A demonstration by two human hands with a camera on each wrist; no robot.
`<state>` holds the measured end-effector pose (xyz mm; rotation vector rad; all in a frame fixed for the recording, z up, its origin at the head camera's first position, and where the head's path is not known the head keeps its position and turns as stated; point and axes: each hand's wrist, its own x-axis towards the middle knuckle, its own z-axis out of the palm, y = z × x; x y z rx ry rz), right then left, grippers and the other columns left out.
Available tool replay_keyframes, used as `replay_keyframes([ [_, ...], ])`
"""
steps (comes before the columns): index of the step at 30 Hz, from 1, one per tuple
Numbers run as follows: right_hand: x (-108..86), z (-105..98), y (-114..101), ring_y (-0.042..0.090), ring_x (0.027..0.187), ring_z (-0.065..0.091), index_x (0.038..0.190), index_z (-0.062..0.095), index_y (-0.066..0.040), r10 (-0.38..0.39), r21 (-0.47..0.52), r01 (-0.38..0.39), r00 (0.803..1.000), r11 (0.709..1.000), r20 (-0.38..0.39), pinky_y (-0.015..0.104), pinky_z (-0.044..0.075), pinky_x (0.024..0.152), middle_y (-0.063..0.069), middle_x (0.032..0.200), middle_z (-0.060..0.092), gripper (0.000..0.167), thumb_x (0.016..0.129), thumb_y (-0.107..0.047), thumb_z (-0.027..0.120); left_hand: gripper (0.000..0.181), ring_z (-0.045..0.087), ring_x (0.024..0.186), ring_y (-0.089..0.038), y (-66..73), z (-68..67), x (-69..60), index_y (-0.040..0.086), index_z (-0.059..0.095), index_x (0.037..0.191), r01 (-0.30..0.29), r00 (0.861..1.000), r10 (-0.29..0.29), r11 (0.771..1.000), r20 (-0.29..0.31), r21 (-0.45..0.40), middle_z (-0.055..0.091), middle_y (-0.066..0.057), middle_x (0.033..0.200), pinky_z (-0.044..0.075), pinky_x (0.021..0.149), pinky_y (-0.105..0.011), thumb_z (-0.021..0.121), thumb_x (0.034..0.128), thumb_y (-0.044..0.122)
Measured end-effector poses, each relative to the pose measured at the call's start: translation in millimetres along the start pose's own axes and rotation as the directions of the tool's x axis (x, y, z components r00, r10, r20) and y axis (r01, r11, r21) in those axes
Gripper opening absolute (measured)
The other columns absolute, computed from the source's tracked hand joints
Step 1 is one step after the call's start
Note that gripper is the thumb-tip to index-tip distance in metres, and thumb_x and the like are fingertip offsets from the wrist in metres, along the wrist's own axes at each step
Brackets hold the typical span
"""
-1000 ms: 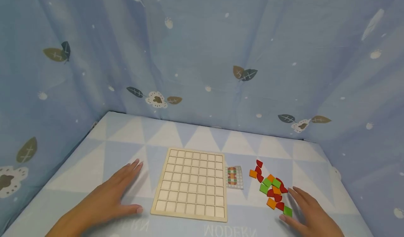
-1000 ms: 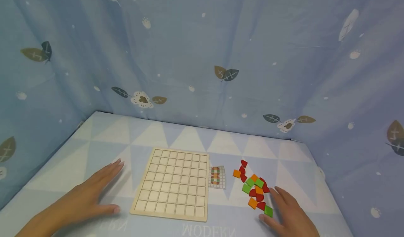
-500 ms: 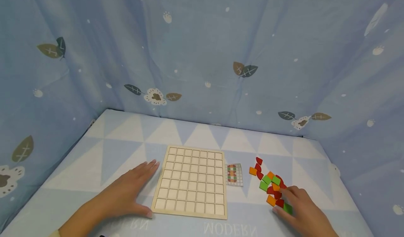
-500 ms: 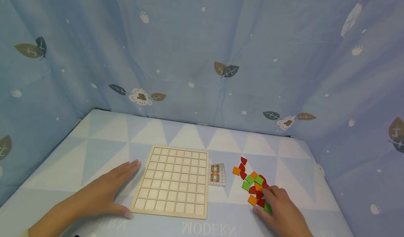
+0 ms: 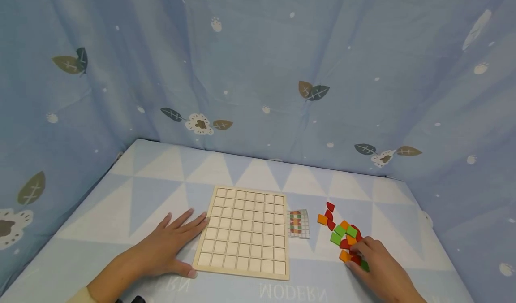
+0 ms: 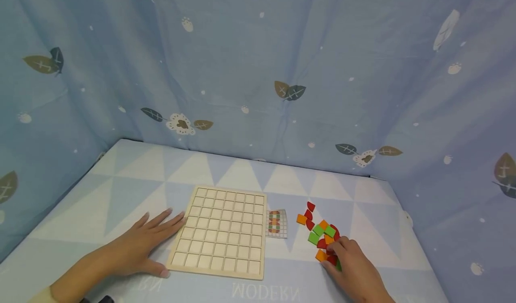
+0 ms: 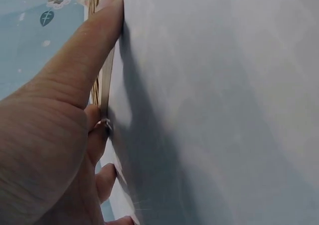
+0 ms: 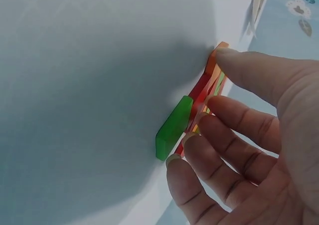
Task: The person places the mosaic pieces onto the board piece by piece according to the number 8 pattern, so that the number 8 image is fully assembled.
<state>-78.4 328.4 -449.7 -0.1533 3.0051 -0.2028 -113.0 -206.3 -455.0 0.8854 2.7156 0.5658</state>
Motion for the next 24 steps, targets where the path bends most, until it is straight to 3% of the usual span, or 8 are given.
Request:
replay_keyframes([
  [6,3.9,-1,-5,0.018,0.091,0.056,0.105,0.073,-0.013,0.028,0.039,-0.030,0.999,0.999,0.028,0.045,0.059,0.090,-0.002,0.097,0.059,0.036,0.080,-0.032,0.092,0.115,0.011,0.158,-0.043,-1.5,-1.4,-0.3,0.018,0.028,0.167,-0.007,1.000,0.008,0.999,0.021,-0.040,0.024,-0.004,0.173,0.004,0.113,-0.080,0.069,0.0785,0.079],
  [10,5.9,-2,-6,0.018,0.092,0.056,0.110,0.073,-0.011,0.033,0.046,-0.035,0.999,0.998,0.040,0.045,0.059,0.090,-0.001,0.100,0.061,0.038,0.081,-0.029,0.091,0.113,0.013,0.157,-0.045,-2.7,0.3,-0.5,0.019,0.030,0.167,-0.030,1.000,0.029,0.999,-0.005,-0.042,0.025,-0.004,0.172,0.006,0.111,-0.082,0.069,0.0788,0.078],
  [20,10.9,-3,-9,0.018,0.086,0.055,0.100,0.073,-0.009,0.066,0.095,-0.074,0.994,0.993,0.086,0.045,0.059,0.089,0.000,0.094,0.057,0.029,0.082,-0.022,0.091,0.113,0.012,0.157,-0.045,0.8,3.1,-1.0,0.015,0.031,0.166,-0.035,0.999,0.034,0.999,-0.031,-0.029,0.024,-0.006,0.172,0.005,0.112,-0.082,0.067,0.0802,0.078],
  [24,9.7,-3,-10,0.016,0.081,0.053,0.097,0.068,-0.010,0.096,0.153,-0.111,0.990,0.982,0.099,0.037,0.058,0.079,0.000,0.091,0.055,0.029,0.081,-0.019,0.091,0.114,0.012,0.157,-0.046,2.1,3.2,-1.1,0.014,0.032,0.166,-0.029,0.999,0.028,0.999,-0.034,-0.040,0.025,-0.006,0.172,0.003,0.112,-0.081,0.069,0.0791,0.078],
])
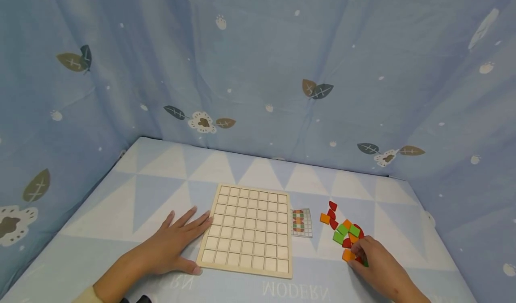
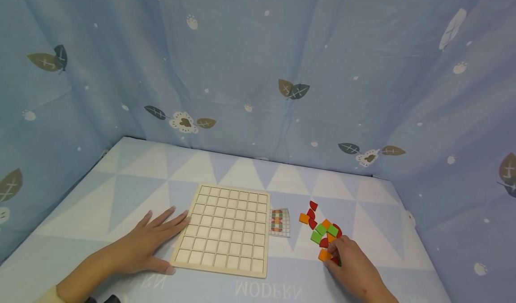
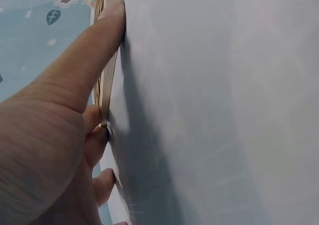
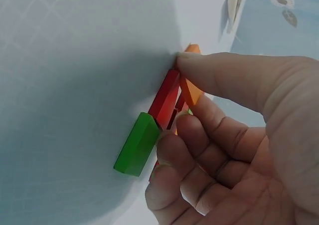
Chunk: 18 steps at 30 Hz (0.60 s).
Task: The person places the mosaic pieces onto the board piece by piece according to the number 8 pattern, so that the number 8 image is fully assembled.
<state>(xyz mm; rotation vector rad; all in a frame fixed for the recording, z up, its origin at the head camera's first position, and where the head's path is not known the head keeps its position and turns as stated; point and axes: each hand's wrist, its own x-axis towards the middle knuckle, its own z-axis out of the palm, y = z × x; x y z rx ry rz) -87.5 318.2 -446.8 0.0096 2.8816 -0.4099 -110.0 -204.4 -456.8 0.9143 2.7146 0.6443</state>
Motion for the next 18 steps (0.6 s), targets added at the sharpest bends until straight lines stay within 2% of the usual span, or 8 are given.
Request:
replay_keyframes([
  [3,-0.1,-1,0,0.016,0.079,0.051,0.096,0.066,-0.011,0.012,0.029,-0.012,1.000,0.999,0.000,0.031,0.053,0.072,0.000,0.089,0.052,0.031,0.081,-0.019,0.091,0.113,0.012,0.157,-0.046,1.3,0.7,-0.3,0.013,0.034,0.165,0.005,1.000,-0.005,1.000,-0.009,-0.006,0.026,-0.005,0.172,0.003,0.112,-0.081,0.069,0.0797,0.079],
  [10,0.0,-1,-2,0.015,0.078,0.052,0.095,0.062,-0.011,0.014,0.129,-0.013,1.000,0.992,-0.003,0.026,0.051,0.068,-0.003,0.083,0.056,0.028,0.084,-0.011,0.088,0.109,0.011,0.158,-0.045,1.1,2.8,-0.7,0.014,0.034,0.165,0.014,1.000,-0.014,1.000,-0.016,-0.008,0.027,-0.004,0.172,0.002,0.113,-0.081,0.064,0.0835,0.079],
  [14,0.2,-5,-7,0.012,0.072,0.052,0.092,0.062,-0.013,-0.061,0.189,0.065,0.998,0.980,-0.024,0.023,0.049,0.062,-0.005,0.079,0.056,0.023,0.088,-0.007,0.084,0.109,0.011,0.158,-0.045,0.1,4.9,-0.2,0.015,0.035,0.165,0.020,1.000,-0.020,1.000,-0.019,-0.007,0.027,-0.004,0.172,0.001,0.113,-0.081,0.066,0.0824,0.079],
  [18,6.0,-17,-23,0.010,0.071,0.054,0.094,0.065,-0.014,-0.145,0.220,0.152,0.988,0.963,-0.051,0.023,0.051,0.062,-0.007,0.080,0.059,0.019,0.090,-0.006,0.081,0.109,0.013,0.157,-0.045,0.1,6.3,-0.4,0.015,0.037,0.164,0.027,0.999,-0.027,1.000,-0.034,-0.003,0.029,-0.004,0.171,0.001,0.113,-0.081,0.068,0.0812,0.078],
])
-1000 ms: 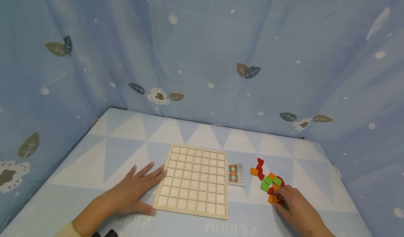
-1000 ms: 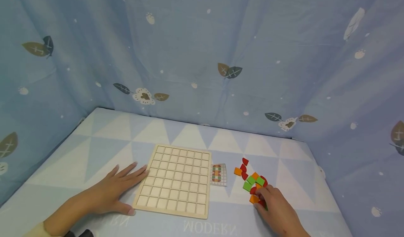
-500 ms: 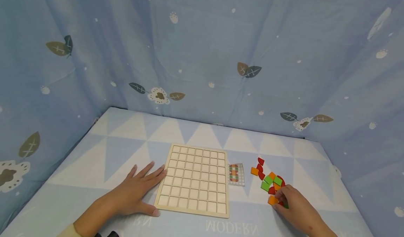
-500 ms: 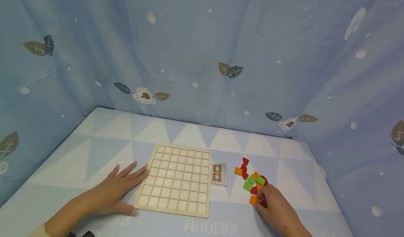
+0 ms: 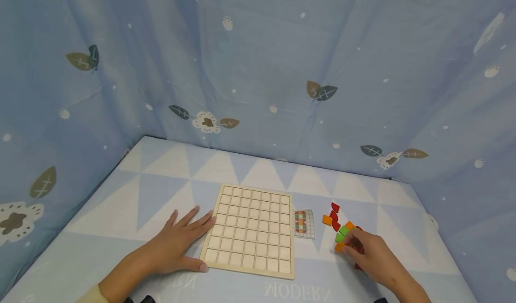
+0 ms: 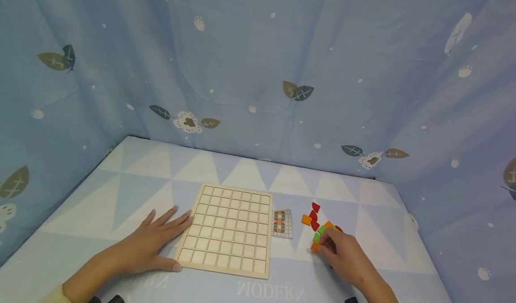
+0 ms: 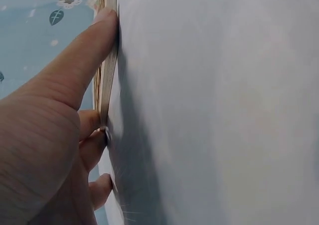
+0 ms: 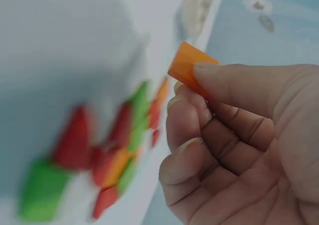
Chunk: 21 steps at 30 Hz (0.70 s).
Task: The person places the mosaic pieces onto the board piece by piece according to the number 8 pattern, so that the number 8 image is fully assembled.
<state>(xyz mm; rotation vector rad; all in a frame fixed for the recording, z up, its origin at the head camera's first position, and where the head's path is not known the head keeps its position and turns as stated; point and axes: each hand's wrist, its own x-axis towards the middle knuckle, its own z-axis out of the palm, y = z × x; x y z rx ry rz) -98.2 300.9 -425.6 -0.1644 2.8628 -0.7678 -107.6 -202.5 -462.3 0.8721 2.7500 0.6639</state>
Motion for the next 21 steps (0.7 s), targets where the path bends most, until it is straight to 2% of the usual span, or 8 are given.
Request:
replay_keyframes([
  [3,12.9,-5,-19,0.011,0.075,0.056,0.095,0.067,-0.015,-0.060,0.007,0.060,0.998,0.998,-0.010,0.024,0.053,0.066,-0.008,0.083,0.063,0.017,0.091,-0.008,0.081,0.109,0.011,0.157,-0.046,-0.7,0.1,-0.2,0.014,0.037,0.164,0.002,1.000,-0.002,1.000,-0.002,-0.026,0.028,-0.005,0.171,-0.002,0.113,-0.081,0.070,0.0813,0.077],
  [6,29.2,-7,-37,0.012,0.077,0.059,0.097,0.068,-0.015,-0.137,0.021,0.138,0.990,0.990,-0.018,0.025,0.054,0.066,-0.008,0.085,0.066,0.014,0.093,-0.007,0.079,0.108,0.005,0.158,-0.046,-2.8,1.0,-1.1,0.014,0.034,0.165,0.002,1.000,-0.002,0.996,0.005,-0.092,0.025,-0.005,0.172,-0.009,0.113,-0.079,0.072,0.0823,0.073],
  [10,51.0,-5,-54,0.009,0.078,0.061,0.098,0.069,-0.015,-0.251,0.025,0.252,0.967,0.967,-0.028,0.026,0.055,0.067,-0.009,0.086,0.067,0.012,0.096,-0.006,0.075,0.105,-0.001,0.157,-0.048,-6.6,4.6,-2.1,0.014,0.031,0.166,-0.028,1.000,0.028,0.980,-0.002,-0.197,0.021,-0.008,0.173,-0.017,0.110,-0.077,0.077,0.0852,0.063],
  [13,67.6,-2,-63,0.008,0.079,0.061,0.097,0.069,-0.015,-0.316,0.027,0.317,0.948,0.948,-0.029,0.028,0.055,0.069,-0.010,0.087,0.067,0.011,0.097,-0.005,0.074,0.104,-0.004,0.157,-0.048,-8.5,7.1,-1.3,0.015,0.029,0.167,-0.042,0.999,0.042,0.972,-0.004,-0.233,0.020,-0.009,0.174,-0.020,0.110,-0.075,0.078,0.0866,0.059],
  [16,86.1,3,-73,0.009,0.081,0.061,0.097,0.068,-0.014,-0.350,0.046,0.351,0.937,0.935,-0.019,0.030,0.054,0.069,-0.009,0.088,0.067,0.010,0.098,-0.006,0.073,0.105,-0.004,0.158,-0.046,-9.2,8.3,-0.6,0.017,0.027,0.168,-0.027,1.000,0.029,0.973,0.006,-0.228,0.019,-0.006,0.174,-0.020,0.111,-0.074,0.077,0.0865,0.061],
  [21,118.5,10,-91,0.012,0.080,0.060,0.097,0.068,-0.014,-0.350,0.082,0.347,0.937,0.934,0.022,0.032,0.053,0.069,-0.007,0.088,0.066,0.006,0.100,-0.009,0.070,0.105,-0.004,0.159,-0.044,-9.0,8.2,-0.6,0.018,0.026,0.168,-0.003,1.000,0.007,0.977,0.018,-0.215,0.017,-0.004,0.174,-0.019,0.112,-0.073,0.076,0.0865,0.063],
])
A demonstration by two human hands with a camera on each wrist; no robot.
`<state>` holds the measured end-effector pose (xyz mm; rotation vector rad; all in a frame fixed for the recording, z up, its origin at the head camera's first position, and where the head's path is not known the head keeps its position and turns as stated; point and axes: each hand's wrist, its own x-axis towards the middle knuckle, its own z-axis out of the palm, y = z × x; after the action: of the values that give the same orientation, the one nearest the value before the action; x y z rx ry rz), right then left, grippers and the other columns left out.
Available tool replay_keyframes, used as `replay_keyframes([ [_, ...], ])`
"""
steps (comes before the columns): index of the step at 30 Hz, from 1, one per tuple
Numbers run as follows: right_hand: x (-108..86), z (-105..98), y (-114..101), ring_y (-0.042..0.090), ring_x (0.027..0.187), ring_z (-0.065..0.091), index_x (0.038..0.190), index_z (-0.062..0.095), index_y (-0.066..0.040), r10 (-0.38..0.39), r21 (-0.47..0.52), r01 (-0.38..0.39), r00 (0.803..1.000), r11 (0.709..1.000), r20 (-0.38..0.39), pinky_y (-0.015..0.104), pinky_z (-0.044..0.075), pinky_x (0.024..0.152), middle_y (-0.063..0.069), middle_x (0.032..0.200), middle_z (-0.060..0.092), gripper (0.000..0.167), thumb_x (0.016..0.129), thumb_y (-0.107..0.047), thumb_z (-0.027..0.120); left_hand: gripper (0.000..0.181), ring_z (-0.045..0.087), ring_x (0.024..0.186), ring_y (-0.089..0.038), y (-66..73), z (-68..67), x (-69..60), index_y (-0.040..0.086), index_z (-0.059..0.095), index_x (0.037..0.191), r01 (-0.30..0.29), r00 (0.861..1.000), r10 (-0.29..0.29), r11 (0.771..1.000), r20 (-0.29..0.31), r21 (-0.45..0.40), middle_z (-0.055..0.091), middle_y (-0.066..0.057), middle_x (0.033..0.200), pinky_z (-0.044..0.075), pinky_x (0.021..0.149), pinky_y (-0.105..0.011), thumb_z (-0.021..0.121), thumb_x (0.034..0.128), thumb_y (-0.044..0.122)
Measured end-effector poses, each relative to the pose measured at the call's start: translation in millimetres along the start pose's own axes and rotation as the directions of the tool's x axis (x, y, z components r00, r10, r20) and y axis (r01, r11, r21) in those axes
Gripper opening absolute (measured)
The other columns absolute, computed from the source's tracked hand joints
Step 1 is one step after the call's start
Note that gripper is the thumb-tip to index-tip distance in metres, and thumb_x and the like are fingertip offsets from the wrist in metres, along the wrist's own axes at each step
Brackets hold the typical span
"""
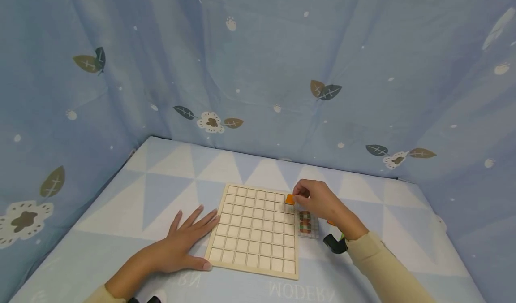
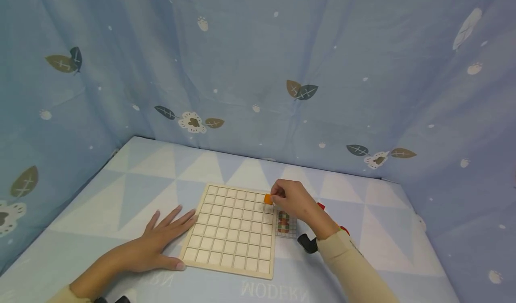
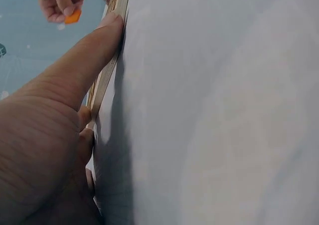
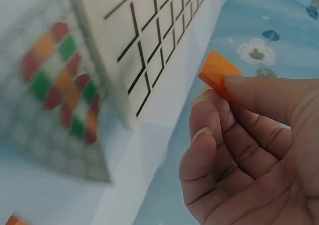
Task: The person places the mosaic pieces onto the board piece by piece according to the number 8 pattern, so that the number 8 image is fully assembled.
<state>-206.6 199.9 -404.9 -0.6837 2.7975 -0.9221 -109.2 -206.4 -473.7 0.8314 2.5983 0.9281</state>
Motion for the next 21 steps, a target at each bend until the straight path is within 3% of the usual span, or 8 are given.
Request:
replay_keyframes([
  [11,61.0,20,-12,0.016,0.075,0.059,0.096,0.069,-0.013,0.044,-0.004,-0.044,0.996,0.999,0.081,0.033,0.052,0.069,-0.003,0.086,0.067,0.006,0.101,-0.011,0.069,0.106,-0.004,0.158,-0.046,4.6,-2.4,-1.7,0.014,0.027,0.167,-0.011,1.000,0.011,1.000,-0.005,0.010,0.019,-0.009,0.174,-0.018,0.112,-0.074,0.077,0.0862,0.062],
  [21,86.3,41,-16,0.017,0.077,0.058,0.095,0.071,-0.013,0.038,-0.003,-0.038,0.994,0.999,0.104,0.035,0.051,0.071,-0.003,0.087,0.066,0.007,0.102,-0.012,0.068,0.107,-0.006,0.159,-0.042,5.3,-4.5,0.8,0.016,0.027,0.168,0.006,1.000,-0.006,1.000,0.025,0.004,0.017,-0.006,0.174,-0.020,0.113,-0.071,0.077,0.0853,0.062],
])
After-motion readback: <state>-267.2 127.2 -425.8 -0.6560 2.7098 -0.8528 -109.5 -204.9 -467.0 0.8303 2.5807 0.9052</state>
